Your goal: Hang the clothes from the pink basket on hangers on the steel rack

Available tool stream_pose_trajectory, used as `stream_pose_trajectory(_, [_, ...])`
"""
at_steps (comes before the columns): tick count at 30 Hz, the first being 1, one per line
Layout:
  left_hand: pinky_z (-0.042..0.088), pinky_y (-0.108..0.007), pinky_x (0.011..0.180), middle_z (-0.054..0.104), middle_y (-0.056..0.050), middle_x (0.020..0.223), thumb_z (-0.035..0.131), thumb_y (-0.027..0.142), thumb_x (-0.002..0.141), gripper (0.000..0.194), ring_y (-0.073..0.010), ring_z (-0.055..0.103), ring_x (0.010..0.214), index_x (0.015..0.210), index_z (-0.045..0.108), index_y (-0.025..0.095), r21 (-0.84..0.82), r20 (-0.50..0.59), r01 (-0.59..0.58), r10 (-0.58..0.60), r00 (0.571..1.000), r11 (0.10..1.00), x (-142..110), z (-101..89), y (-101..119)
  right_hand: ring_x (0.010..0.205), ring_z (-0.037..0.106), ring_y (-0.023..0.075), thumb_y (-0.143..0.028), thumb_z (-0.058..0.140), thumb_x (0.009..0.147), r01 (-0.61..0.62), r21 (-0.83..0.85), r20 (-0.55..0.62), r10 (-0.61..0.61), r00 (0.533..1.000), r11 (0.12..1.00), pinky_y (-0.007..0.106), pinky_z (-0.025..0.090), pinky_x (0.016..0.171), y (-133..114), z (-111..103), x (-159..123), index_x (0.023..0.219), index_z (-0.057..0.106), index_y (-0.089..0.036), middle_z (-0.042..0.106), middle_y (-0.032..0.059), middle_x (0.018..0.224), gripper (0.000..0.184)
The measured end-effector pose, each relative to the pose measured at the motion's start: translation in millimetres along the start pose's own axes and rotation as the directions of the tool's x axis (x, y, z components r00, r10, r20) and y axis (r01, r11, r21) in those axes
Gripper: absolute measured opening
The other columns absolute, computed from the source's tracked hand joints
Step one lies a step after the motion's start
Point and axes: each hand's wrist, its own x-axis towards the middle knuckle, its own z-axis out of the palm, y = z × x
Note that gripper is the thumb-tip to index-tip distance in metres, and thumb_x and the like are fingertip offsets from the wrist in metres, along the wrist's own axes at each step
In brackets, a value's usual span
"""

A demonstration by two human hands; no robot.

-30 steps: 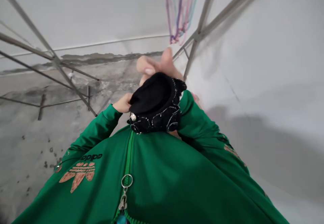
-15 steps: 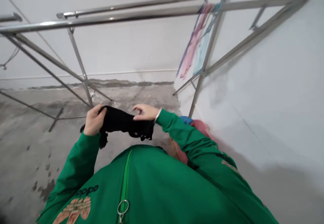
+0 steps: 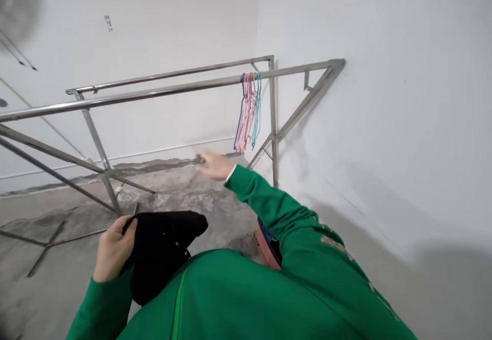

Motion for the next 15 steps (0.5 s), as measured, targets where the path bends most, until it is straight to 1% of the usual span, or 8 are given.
stream_pose_trajectory(1, [0.050,-0.028,0.069,0.072,-0.004,0.078,0.047,0.048,0.077,0.032,-0.0230,0.068,0.078,0.084,0.066,0.022,-0.010,0.012,0.012,-0.012,1.000,1.000,0,5.0,1,0.095,0.062,0.0203,-0.033,0.055,0.087,-0.123,-0.123,-0.136,0.106,0.985,0.985,0.033,0.047,0.086,9,-25,9,0.118,0.056,-0.012,0.063,0.0133,0.112,0.037])
stream_pose_trajectory(2, [0.049,-0.028,0.069,0.072,-0.004,0.078,0.047,0.048,0.076,0.032,-0.0233,0.068,0.078,0.083,0.065,0.022,-0.017,0.031,0.019,-0.019,0.999,1.000,1,10.9,2,0.096,0.062,0.0232,-0.039,0.052,0.089,-0.258,-0.235,-0.254,0.197,0.947,0.937,0.035,0.047,0.084,19,-48,20,0.115,0.058,-0.012,0.064,0.0143,0.110,0.038])
stream_pose_trajectory(3, [0.049,-0.029,0.069,0.072,-0.004,0.078,0.047,0.047,0.076,0.032,-0.0238,0.068,0.079,0.083,0.065,0.023,-0.023,0.055,0.024,-0.023,0.998,0.999,1,17.3,4,0.099,0.062,0.0263,-0.044,0.048,0.091,-0.359,-0.331,-0.331,0.249,0.910,0.873,0.038,0.047,0.085,29,-67,30,0.113,0.059,-0.011,0.064,0.0163,0.111,0.041])
stream_pose_trajectory(5, [0.049,-0.030,0.071,0.072,-0.004,0.079,0.046,0.046,0.075,0.031,-0.0246,0.068,0.081,0.082,0.065,0.023,-0.033,0.106,0.035,-0.031,0.994,0.999,2,29.7,8,0.103,0.061,0.0314,-0.050,0.047,0.090,-0.499,-0.474,-0.387,0.338,0.858,0.725,0.041,0.047,0.085,51,-96,48,0.112,0.061,-0.007,0.064,0.0209,0.112,0.050])
stream_pose_trajectory(7, [0.048,-0.031,0.074,0.072,-0.004,0.079,0.045,0.046,0.076,0.031,-0.0252,0.068,0.084,0.083,0.064,0.023,-0.046,0.148,0.042,-0.035,0.988,0.998,2,39.9,11,0.106,0.061,0.0335,-0.049,0.051,0.089,-0.539,-0.577,-0.341,0.418,0.842,0.613,0.042,0.046,0.086,71,-111,61,0.112,0.063,-0.004,0.064,0.0234,0.112,0.052])
stream_pose_trajectory(9, [0.048,-0.032,0.076,0.072,-0.004,0.080,0.044,0.047,0.077,0.031,-0.0259,0.068,0.087,0.083,0.063,0.024,-0.056,0.170,0.052,-0.042,0.985,0.997,1,47.3,14,0.110,0.060,0.0327,-0.039,0.053,0.088,-0.522,-0.647,-0.252,0.491,0.834,0.555,0.041,0.046,0.089,87,-116,69,0.111,0.065,-0.005,0.064,0.0229,0.113,0.042])
stream_pose_trajectory(12, [0.048,-0.032,0.078,0.073,-0.004,0.082,0.044,0.047,0.079,0.030,-0.0264,0.067,0.090,0.084,0.063,0.024,-0.062,0.179,0.067,-0.055,0.982,0.996,0,53.6,18,0.112,0.059,0.0320,-0.024,0.054,0.084,-0.498,-0.686,-0.169,0.548,0.819,0.531,0.042,0.045,0.090,100,-117,73,0.111,0.067,-0.008,0.065,0.0219,0.114,0.034])
stream_pose_trajectory(15, [0.048,-0.031,0.077,0.073,-0.004,0.084,0.043,0.046,0.080,0.029,-0.0260,0.068,0.091,0.084,0.062,0.025,-0.063,0.192,0.070,-0.056,0.980,0.996,-2,56.5,20,0.113,0.059,0.0328,-0.023,0.056,0.081,-0.506,-0.668,-0.179,0.542,0.821,0.546,0.043,0.044,0.092,104,-119,72,0.113,0.066,-0.009,0.066,0.0225,0.112,0.037])
